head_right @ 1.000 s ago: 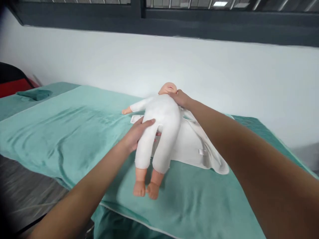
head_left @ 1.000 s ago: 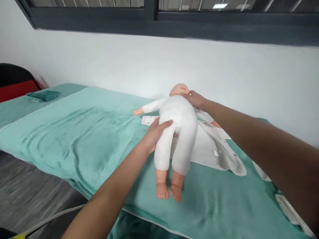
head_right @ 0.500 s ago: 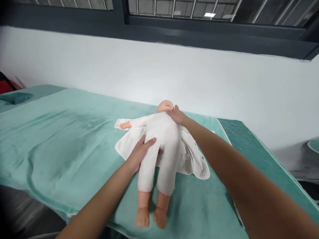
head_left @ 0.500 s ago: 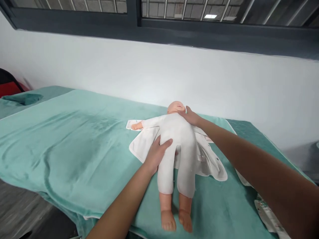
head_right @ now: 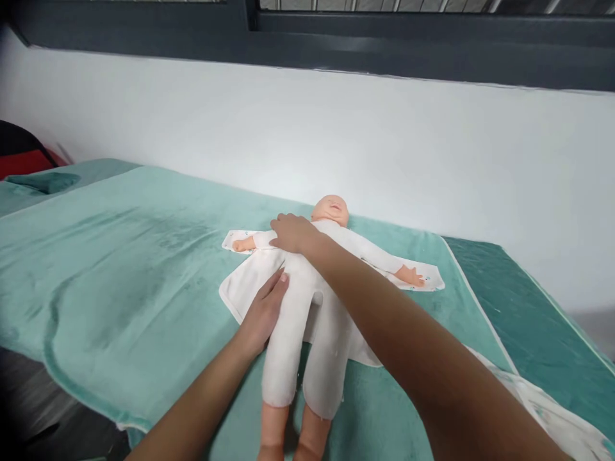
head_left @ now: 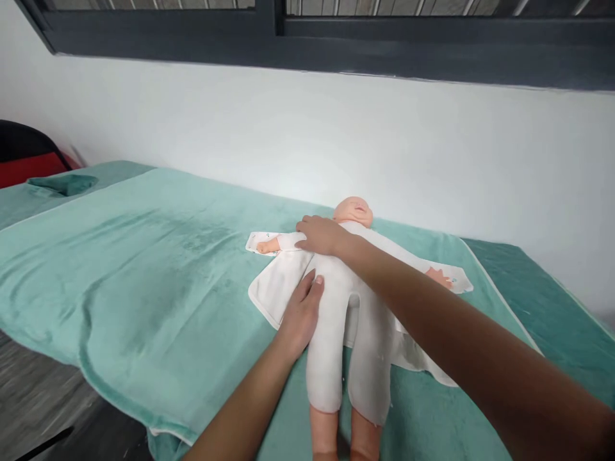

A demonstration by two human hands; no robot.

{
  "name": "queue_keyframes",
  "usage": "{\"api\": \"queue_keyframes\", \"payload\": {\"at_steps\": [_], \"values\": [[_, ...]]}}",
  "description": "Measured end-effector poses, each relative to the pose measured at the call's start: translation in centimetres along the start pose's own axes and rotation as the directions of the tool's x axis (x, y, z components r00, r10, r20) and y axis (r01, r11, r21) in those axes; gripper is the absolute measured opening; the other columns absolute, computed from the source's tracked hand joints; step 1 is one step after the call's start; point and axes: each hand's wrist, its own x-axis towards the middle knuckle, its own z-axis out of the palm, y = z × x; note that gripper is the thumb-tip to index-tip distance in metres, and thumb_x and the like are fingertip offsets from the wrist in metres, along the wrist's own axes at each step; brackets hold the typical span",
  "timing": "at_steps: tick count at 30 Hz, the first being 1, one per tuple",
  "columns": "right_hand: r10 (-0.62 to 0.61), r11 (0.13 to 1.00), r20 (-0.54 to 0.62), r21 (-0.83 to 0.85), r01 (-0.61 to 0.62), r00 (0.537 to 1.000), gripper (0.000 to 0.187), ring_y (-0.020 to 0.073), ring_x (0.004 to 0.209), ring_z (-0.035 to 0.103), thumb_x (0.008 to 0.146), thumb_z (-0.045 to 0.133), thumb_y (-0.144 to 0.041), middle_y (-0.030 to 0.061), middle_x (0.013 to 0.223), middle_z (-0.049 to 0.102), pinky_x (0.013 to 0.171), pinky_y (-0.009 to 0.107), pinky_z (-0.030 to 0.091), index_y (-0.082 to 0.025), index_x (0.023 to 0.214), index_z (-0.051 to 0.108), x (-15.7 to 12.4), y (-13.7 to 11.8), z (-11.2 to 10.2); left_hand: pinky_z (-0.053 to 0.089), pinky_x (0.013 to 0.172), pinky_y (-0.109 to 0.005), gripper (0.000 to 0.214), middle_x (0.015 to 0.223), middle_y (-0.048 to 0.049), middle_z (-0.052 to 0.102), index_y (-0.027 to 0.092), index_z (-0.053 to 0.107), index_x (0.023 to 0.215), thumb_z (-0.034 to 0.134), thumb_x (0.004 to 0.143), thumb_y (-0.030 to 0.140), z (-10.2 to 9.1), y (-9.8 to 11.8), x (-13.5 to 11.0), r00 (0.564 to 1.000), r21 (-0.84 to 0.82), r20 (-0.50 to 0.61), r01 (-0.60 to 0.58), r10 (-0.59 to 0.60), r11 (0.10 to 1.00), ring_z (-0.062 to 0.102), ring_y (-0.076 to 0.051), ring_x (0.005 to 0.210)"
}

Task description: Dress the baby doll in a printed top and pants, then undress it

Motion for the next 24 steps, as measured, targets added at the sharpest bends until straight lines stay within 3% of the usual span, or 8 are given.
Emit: {"api": "queue_keyframes", "payload": {"at_steps": [3, 6, 8, 11, 14, 17, 20, 24], "values": [[0.008, 0.999, 0.085, -0.040, -0.004, 0.996, 0.030, 0.0312, 0.104, 0.065, 0.092, 0.060, -0.044, 0.0134, 0.119, 0.069, 0.080, 0.038, 0.047, -0.020, 0.111, 0.064, 1.0, -0.3, 0.4, 0.047, 0.112, -0.042, 0.049, 0.145, -0.0069, 0.061, 0.029, 0.064, 0.132, 0.048, 0.097, 0.059, 0.1, 0.5, 0.0, 0.997, 0.056, -0.068, -0.024, 0.028, 0.998, 0.053, -0.030, 0.138], [0.017, 0.999, 0.041, -0.033, -0.015, 0.999, 0.030, 0.0301, 0.099, 0.066, 0.094, 0.057, -0.047, 0.0124, 0.115, 0.070, 0.078, 0.038, 0.046, -0.021, 0.108, 0.064, 0.2, 0.3, 0.0, 0.050, 0.104, -0.045, 0.041, 0.123, -0.0086, 0.071, 0.026, 0.066, 0.124, 0.041, 0.101, 0.048, -0.1, 0.7, 0.9, 0.983, 0.262, -0.084, -0.137, 0.164, 0.955, 0.065, -0.029, 0.117], [0.043, 0.999, -0.033, -0.014, -0.043, 0.999, 0.029, 0.0290, 0.098, 0.066, 0.096, 0.053, -0.047, 0.0113, 0.117, 0.070, 0.077, 0.038, 0.045, -0.022, 0.108, 0.064, -0.9, 1.0, -0.4, 0.048, 0.100, -0.047, 0.034, 0.115, -0.0103, 0.072, 0.025, 0.068, 0.118, 0.040, 0.101, 0.035, -0.3, 0.8, 2.0, 0.951, 0.563, -0.038, -0.234, 0.308, 0.793, 0.064, -0.030, 0.112], [0.111, 0.993, -0.132, 0.043, -0.106, 0.985, 0.031, 0.0279, 0.099, 0.065, 0.098, 0.051, -0.048, 0.0094, 0.118, 0.069, 0.076, 0.037, 0.045, -0.024, 0.113, 0.064, -2.5, 2.0, -0.8, 0.045, 0.099, -0.052, 0.027, 0.121, -0.0148, 0.066, 0.023, 0.066, 0.115, 0.045, 0.097, 0.022, -0.7, 1.1, 4.1, 0.913, 0.879, 0.115, -0.277, 0.390, 0.388, 0.057, -0.034, 0.118], [0.154, 0.985, -0.155, 0.105, -0.138, 0.976, 0.035, 0.0280, 0.100, 0.064, 0.097, 0.053, -0.051, 0.0086, 0.118, 0.069, 0.075, 0.036, 0.044, -0.026, 0.119, 0.063, -3.6, 2.6, -0.8, 0.047, 0.095, -0.054, 0.028, 0.127, -0.0194, 0.060, 0.019, 0.062, 0.119, 0.054, 0.094, 0.028, -1.5, 1.3, 6.6, 0.936, 0.958, 0.068, -0.158, 0.347, 0.237, 0.055, -0.037, 0.119], [0.153, 0.983, -0.142, 0.126, -0.135, 0.978, 0.035, 0.0281, 0.098, 0.065, 0.096, 0.053, -0.051, 0.0084, 0.117, 0.070, 0.074, 0.036, 0.044, -0.027, 0.118, 0.065, -4.5, 2.9, -0.7, 0.048, 0.093, -0.053, 0.037, 0.129, -0.0212, 0.057, 0.017, 0.060, 0.123, 0.057, 0.093, 0.038, -2.8, 1.1, 9.0, 0.935, 0.956, -0.080, -0.025, 0.344, 0.291, 0.055, -0.039, 0.119], [0.138, 0.986, -0.126, 0.114, -0.124, 0.982, 0.037, 0.0280, 0.094, 0.065, 0.096, 0.052, -0.053, 0.0094, 0.116, 0.070, 0.075, 0.036, 0.043, -0.027, 0.118, 0.066, -5.4, 2.8, -0.6, 0.047, 0.095, -0.051, 0.031, 0.122, -0.0192, 0.063, 0.018, 0.067, 0.108, 0.058, 0.091, 0.042, -4.2, 0.7, 10.5, 0.919, 0.918, -0.174, 0.022, 0.355, 0.395, 0.056, -0.039, 0.119], [0.117, 0.989, -0.117, 0.100, -0.106, 0.986, 0.049, 0.0288, 0.090, 0.065, 0.096, 0.045, -0.065, 0.0110, 0.112, 0.070, 0.077, 0.039, 0.042, -0.027, 0.117, 0.068, -6.3, 2.3, -0.6, 0.048, 0.082, -0.041, 0.024, 0.090, -0.0105, 0.071, 0.020, 0.067, 0.082, 0.055, 0.090, 0.039, -5.5, 0.3, 10.8, 0.932, 0.717, -0.223, -0.043, 0.286, 0.696, 0.065, -0.030, 0.091]]}}
